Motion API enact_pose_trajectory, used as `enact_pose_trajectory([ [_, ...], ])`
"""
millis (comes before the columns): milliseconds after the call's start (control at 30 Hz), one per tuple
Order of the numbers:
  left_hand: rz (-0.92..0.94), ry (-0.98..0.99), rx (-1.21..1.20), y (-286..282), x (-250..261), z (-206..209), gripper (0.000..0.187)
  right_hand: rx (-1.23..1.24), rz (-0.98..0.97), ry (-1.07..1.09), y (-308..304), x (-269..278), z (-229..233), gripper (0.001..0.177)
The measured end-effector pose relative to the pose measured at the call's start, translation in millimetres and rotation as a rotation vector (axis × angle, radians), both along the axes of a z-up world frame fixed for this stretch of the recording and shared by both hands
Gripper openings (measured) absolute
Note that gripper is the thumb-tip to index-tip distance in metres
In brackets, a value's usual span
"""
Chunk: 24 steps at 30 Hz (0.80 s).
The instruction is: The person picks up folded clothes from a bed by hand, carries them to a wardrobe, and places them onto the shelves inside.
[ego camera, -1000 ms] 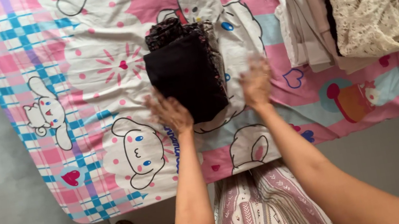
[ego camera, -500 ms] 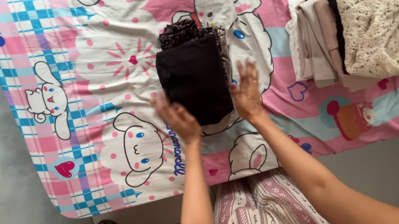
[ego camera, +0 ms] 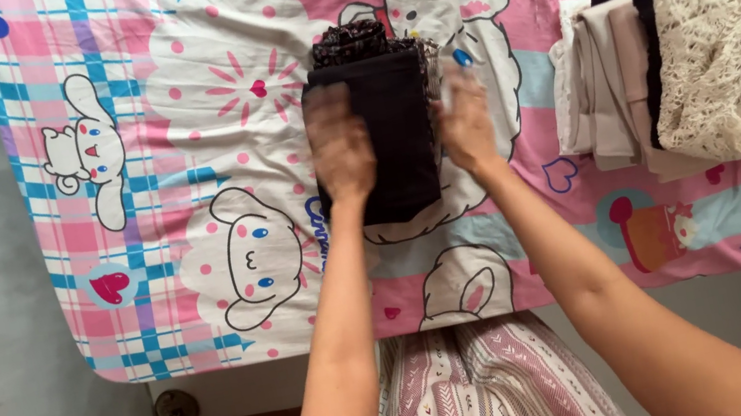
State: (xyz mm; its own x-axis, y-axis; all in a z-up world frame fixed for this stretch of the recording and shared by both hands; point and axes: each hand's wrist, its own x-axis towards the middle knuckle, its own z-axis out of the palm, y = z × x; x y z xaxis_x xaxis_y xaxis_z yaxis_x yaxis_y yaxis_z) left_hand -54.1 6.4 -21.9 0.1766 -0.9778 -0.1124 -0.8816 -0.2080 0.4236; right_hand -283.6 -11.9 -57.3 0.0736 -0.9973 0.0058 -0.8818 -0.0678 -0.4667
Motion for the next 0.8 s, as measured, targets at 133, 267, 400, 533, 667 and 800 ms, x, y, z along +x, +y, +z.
enact_pose_trajectory([
  [133,0.377,0.063,0.259,14.9,49.5,-26.6,0.060,0.051,-0.097,-0.047,9.5,-26.3,22.5,0.062],
  [267,0.388,0.102,0.063,49.9,57.0,-30.9,0.060,0.076,-0.096,-0.071,29.5,-21.3,44.1,0.065],
  [400,0.400,0.142,-0.044,56.9,39.1,-2.0,0.059,0.034,-0.072,-0.116,33.7,-2.7,61.7,0.064],
  [533,0.269,0.401,-0.353,47.9,9.9,40.6,0.046,-0.034,-0.039,-0.371,19.2,26.0,88.2,0.065],
  [667,-0.004,0.564,-0.369,36.0,-18.2,60.9,0.044,-0.005,0.119,-0.433,-4.6,51.1,98.8,0.049],
  [800,-0.133,0.362,-0.252,6.2,-23.9,33.3,0.053,-0.025,0.355,-0.075,-33.3,53.1,84.6,0.041],
])
